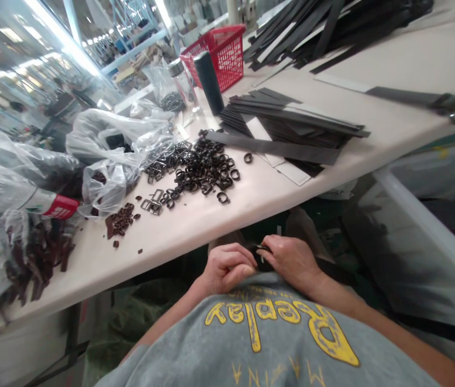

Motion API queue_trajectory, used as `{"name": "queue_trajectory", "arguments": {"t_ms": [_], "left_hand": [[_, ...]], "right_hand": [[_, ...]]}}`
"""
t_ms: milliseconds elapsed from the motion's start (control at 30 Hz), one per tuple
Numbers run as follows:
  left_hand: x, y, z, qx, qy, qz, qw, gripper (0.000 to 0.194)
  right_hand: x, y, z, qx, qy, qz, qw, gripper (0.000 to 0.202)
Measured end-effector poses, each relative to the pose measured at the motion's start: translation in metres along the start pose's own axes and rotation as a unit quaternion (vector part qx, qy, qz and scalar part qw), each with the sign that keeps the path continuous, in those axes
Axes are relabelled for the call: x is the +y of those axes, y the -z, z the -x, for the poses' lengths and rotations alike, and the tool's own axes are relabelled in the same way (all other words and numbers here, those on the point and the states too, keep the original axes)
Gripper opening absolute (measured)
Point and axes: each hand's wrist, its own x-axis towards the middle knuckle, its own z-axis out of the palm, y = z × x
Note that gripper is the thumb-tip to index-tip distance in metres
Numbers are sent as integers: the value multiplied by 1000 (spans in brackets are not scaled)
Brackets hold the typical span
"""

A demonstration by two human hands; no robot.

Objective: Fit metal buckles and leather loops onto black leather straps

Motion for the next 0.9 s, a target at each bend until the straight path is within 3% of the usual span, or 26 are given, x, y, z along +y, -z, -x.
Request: {"name": "queue_trajectory", "arguments": {"t_ms": [67, 167, 233, 367, 467, 633, 733, 833, 900], "left_hand": [[2, 16, -11, -2, 39, -20, 999, 29], [-8, 45, -35, 107, 133, -162, 972, 20], [-21, 61, -52, 143, 176, -245, 943, 12], [-42, 72, -79, 132, 216, -328, 910, 14], [-49, 69, -88, 108, 221, -334, 910, 10], [-52, 57, -85, 142, 196, -240, 940, 26], [-48, 46, -79, 190, 205, -73, 957, 20], [-38, 33, -73, 220, 231, 115, 941, 21], [-31, 25, -71, 231, 240, 183, 925, 27]], "right_hand": [[14, 4, 1, 22, -43, 5, 999, 22], [28, 16, 0, 55, -92, -29, 994, 28], [29, 28, -3, 65, -112, -79, 988, 30], [16, 51, -11, 72, -124, -175, 974, 32], [6, 59, -17, 67, -127, -224, 964, 31], [1, 57, -26, 110, -101, -187, 971, 29], [-1, 54, -33, 157, -77, -126, 976, 25], [-7, 52, -40, 208, -48, -64, 975, 21], [-11, 50, -45, 223, -24, -32, 974, 19]]}}
